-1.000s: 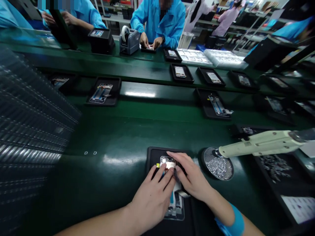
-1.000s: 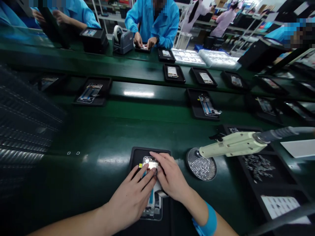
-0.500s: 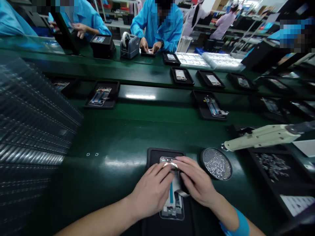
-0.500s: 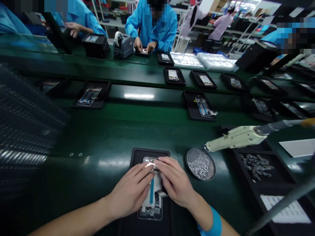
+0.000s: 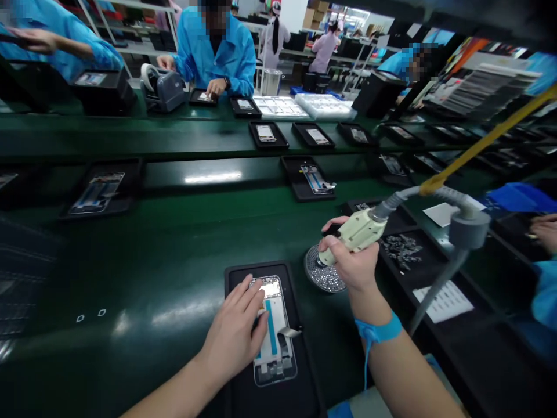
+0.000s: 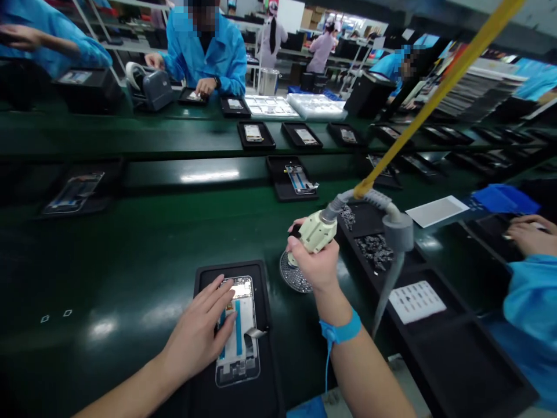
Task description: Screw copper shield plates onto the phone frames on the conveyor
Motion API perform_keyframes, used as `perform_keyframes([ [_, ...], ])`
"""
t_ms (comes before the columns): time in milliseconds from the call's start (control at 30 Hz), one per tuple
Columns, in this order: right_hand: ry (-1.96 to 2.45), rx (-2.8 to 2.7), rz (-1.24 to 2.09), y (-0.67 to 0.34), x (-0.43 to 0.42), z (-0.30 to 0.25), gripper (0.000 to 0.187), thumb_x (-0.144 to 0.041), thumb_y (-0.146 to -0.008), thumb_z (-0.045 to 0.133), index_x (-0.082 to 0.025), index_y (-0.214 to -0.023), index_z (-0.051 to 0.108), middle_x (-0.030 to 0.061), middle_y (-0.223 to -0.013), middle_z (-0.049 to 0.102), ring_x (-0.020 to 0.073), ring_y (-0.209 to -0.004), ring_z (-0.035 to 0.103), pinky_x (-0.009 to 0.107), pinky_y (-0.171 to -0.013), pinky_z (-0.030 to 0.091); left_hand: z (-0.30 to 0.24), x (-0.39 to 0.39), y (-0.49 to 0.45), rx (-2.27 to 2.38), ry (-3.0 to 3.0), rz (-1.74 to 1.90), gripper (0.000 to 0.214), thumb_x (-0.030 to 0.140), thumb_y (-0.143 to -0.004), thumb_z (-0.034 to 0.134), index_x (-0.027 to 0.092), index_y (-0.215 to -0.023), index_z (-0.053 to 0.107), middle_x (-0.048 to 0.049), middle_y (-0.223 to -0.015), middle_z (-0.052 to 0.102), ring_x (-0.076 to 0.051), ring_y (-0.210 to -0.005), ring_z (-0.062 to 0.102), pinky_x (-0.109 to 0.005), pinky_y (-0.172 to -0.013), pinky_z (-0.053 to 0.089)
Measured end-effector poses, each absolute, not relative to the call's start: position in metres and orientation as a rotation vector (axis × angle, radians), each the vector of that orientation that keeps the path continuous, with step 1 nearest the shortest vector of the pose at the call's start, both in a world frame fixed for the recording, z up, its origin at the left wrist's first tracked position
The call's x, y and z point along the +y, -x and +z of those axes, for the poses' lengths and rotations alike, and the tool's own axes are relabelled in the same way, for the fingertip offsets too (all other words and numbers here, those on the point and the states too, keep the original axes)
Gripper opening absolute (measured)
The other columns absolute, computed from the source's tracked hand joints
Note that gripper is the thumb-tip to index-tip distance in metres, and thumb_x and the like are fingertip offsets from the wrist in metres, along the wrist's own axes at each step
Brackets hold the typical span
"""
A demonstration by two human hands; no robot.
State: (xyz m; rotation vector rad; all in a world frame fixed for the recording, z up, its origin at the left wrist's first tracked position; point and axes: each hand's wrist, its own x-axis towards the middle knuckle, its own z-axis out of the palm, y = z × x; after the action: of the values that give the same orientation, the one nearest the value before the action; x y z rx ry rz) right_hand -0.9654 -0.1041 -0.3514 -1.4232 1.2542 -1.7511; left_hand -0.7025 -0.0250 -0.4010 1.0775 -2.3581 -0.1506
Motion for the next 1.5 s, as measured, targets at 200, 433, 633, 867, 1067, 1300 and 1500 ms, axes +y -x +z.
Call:
perform_keyframes([
  [200, 1.401, 1.233, -1.871, 0.962, -0.09, -0.364, 0.028, -0.023, -0.087, 0.072, -0.02, -0.111, 0.057, 0.0035, -0.099, 0.068, 0.0115, -0.061, 0.065, 0.029, -0.06, 0.058, -0.394, -0.027, 0.701, -2.342, -1.109, -0.219, 0.033, 0.028, -0.101, 0.052, 0.011, -0.128, 0.062, -0.0092, -0.137, 0.065, -0.034, -0.136, 0.055, -0.051, -0.098, 0.06],
  [433, 1.446, 1.154, -1.881, 0.953, -0.086, -0.37, 0.027, -0.017, -0.088, 0.069, -0.019, -0.111, 0.055, 0.0017, -0.095, 0.067, 0.0095, -0.058, 0.062, 0.026, -0.056, 0.055, -0.397, -0.026, 0.701, -2.353, -1.101, -0.213, 0.032, 0.025, -0.101, 0.052, 0.011, -0.129, 0.061, -0.0088, -0.138, 0.065, -0.033, -0.138, 0.053, -0.051, -0.1, 0.059],
  [633, 1.431, 1.198, -1.854, 0.954, -0.085, -0.371, 0.027, -0.019, -0.087, 0.07, -0.02, -0.11, 0.055, 0.0017, -0.093, 0.065, 0.0102, -0.059, 0.063, 0.025, -0.055, 0.054, -0.396, -0.026, 0.702, -2.349, -1.09, -0.193, 0.033, 0.025, -0.102, 0.051, 0.01, -0.13, 0.062, -0.0094, -0.138, 0.064, -0.033, -0.137, 0.054, -0.05, -0.099, 0.06],
  [867, 1.4, 1.223, -1.843, 0.954, -0.086, -0.373, 0.03, -0.021, -0.084, 0.073, -0.02, -0.108, 0.055, 0.0012, -0.09, 0.065, 0.0114, -0.059, 0.063, 0.027, -0.054, 0.055, -0.397, -0.025, 0.702, -2.342, -1.081, -0.179, 0.033, 0.023, -0.102, 0.052, 0.009, -0.131, 0.061, -0.0116, -0.139, 0.063, -0.034, -0.139, 0.051, -0.051, -0.101, 0.059],
  [1067, 1.321, 1.171, -2.019, 0.94, -0.078, -0.339, 0.027, -0.02, -0.082, 0.07, -0.019, -0.104, 0.056, 0.0011, -0.09, 0.067, 0.0107, -0.053, 0.061, 0.028, -0.052, 0.053, -0.398, -0.018, 0.71, -2.351, -0.898, -0.146, 0.031, 0.018, -0.1, 0.052, 0.008, -0.128, 0.063, -0.0123, -0.133, 0.066, -0.03, -0.131, 0.058, -0.048, -0.112, 0.051],
  [1300, 1.339, 0.835, -1.842, 0.874, -0.067, -0.324, 0.028, -0.014, -0.084, 0.065, -0.021, -0.109, 0.057, 0.0009, -0.094, 0.067, 0.0111, -0.054, 0.061, 0.029, -0.051, 0.053, -0.404, -0.008, 0.718, -2.455, -0.869, -0.069, 0.029, 0.019, -0.097, 0.057, 0.006, -0.121, 0.066, -0.0174, -0.133, 0.064, -0.031, -0.13, 0.059, -0.041, -0.116, 0.045],
  [1500, 1.341, 0.839, -1.681, 0.843, -0.065, -0.344, 0.026, -0.014, -0.086, 0.064, -0.022, -0.109, 0.056, -0.0005, -0.095, 0.065, 0.0097, -0.056, 0.062, 0.03, -0.057, 0.057, -0.407, -0.005, 0.722, -2.474, -0.91, -0.088, 0.031, 0.02, -0.099, 0.054, 0.004, -0.121, 0.066, -0.0181, -0.129, 0.066, -0.029, -0.126, 0.06, -0.042, -0.118, 0.04],
])
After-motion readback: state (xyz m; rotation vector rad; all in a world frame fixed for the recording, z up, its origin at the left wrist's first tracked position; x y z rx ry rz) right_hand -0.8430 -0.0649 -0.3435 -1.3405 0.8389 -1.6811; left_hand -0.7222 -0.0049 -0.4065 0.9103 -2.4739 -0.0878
